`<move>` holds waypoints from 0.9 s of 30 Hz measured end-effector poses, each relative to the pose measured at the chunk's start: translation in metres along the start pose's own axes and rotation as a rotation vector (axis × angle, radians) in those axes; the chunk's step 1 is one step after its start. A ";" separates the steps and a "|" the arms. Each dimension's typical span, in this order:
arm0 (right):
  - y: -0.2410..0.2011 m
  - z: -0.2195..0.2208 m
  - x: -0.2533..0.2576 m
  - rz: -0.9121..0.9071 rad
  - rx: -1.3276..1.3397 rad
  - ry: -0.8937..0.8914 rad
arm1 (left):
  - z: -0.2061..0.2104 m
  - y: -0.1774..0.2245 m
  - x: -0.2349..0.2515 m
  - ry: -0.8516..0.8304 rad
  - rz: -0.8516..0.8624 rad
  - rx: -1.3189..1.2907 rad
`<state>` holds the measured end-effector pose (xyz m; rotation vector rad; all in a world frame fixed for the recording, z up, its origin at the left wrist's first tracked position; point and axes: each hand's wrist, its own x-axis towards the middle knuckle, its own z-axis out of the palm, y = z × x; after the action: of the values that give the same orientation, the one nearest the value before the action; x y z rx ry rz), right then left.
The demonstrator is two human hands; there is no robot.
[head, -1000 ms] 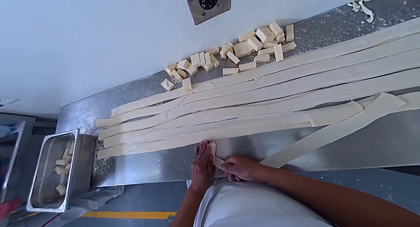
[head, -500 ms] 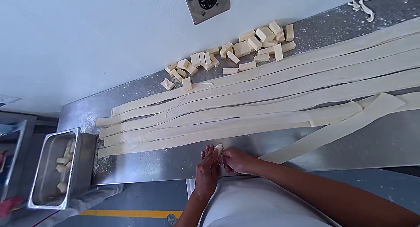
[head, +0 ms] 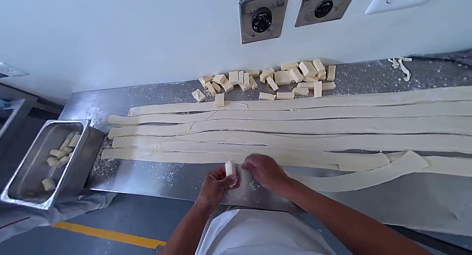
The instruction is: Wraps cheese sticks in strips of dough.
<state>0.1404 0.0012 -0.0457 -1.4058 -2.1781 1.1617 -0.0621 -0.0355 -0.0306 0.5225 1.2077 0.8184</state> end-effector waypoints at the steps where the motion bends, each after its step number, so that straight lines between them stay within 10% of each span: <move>1: 0.010 0.005 0.003 -0.046 -0.025 0.145 | -0.003 0.001 -0.001 0.010 0.012 -0.005; 7: -0.035 0.025 0.001 -0.329 0.025 -0.075 | -0.012 -0.003 -0.009 -0.175 -0.017 -0.058; 11: -0.036 0.041 0.007 -0.494 0.059 0.077 | -0.010 0.002 -0.014 -0.215 -0.015 -0.181; 19: -0.033 0.076 0.002 -0.548 0.030 0.043 | 0.013 -0.020 -0.002 0.293 -0.049 -0.271; 23: -0.025 0.065 0.006 -0.368 -0.054 0.048 | -0.029 -0.007 0.011 0.368 -0.003 -0.190; 27: 0.019 0.004 0.001 -0.005 -0.292 0.168 | -0.147 0.098 0.004 0.668 0.373 -0.423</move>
<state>0.1495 0.0035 -0.0628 -1.5476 -2.2946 0.7134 -0.2284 0.0184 -0.0036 0.1147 1.4987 1.6093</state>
